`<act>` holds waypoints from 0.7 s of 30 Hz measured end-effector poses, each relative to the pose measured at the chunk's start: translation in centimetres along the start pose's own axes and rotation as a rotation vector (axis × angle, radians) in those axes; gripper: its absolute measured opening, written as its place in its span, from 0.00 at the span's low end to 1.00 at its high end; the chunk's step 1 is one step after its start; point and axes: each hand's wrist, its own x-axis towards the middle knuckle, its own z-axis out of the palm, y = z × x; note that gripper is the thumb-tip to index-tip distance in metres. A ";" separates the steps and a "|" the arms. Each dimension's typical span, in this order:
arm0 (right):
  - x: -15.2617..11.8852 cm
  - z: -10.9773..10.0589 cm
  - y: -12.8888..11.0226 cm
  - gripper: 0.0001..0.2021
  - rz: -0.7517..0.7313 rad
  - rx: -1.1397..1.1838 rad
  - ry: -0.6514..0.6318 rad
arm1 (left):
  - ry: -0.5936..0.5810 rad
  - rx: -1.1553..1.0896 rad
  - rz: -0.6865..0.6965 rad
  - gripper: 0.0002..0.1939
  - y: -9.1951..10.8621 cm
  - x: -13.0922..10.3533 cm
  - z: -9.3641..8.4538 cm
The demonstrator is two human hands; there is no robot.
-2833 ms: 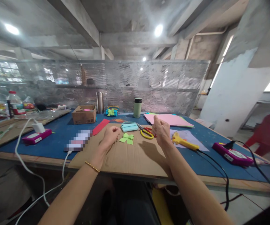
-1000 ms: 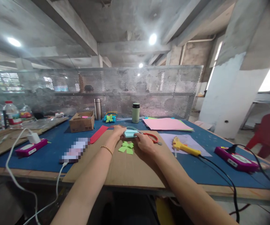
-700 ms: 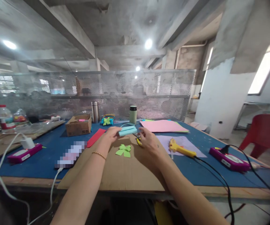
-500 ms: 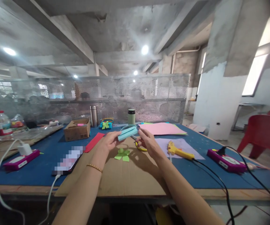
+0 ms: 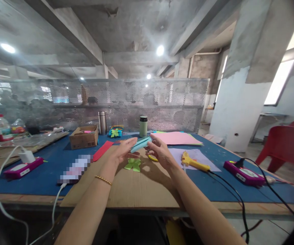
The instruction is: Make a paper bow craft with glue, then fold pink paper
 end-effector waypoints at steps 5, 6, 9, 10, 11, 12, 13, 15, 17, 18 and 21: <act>0.2 -0.2 0.0 0.25 0.040 0.008 0.052 | -0.152 0.007 -0.013 0.30 -0.4 -0.3 0.1; 0.1 -0.1 0.0 0.24 0.044 -0.004 0.060 | -0.131 -0.003 -0.005 0.29 -0.5 -0.2 0.2; 0.1 -0.1 -0.1 0.22 0.051 -0.038 0.071 | -0.093 -0.020 0.014 0.23 -0.8 0.3 0.3; 0.1 -0.1 0.0 0.22 0.055 -0.042 0.071 | -0.093 -0.022 0.014 0.21 -0.9 0.4 0.3; 0.1 -0.1 0.0 0.22 0.058 -0.045 0.072 | -0.094 -0.025 0.011 0.20 -0.9 0.5 0.3; 0.2 -0.1 0.0 0.21 0.061 -0.046 0.074 | -0.091 -0.028 0.007 0.19 -1.0 0.6 0.3; 0.2 -0.1 0.1 0.21 0.065 -0.049 0.078 | -0.080 -0.031 0.003 0.19 -1.0 0.7 0.3; 0.2 -0.1 0.2 0.20 0.067 -0.057 0.087 | -0.043 -0.032 -0.014 0.18 -0.9 0.7 0.3; 0.2 -0.1 0.3 0.19 0.066 -0.063 0.088 | -0.022 -0.024 -0.028 0.19 -0.9 0.7 0.3; 0.3 -0.2 0.4 0.19 0.063 -0.060 0.087 | -0.025 -0.017 -0.026 0.20 -0.8 0.7 0.3; 0.6 -0.6 0.8 0.17 0.059 -0.007 0.103 | -0.012 0.011 0.013 0.23 -0.7 0.5 0.4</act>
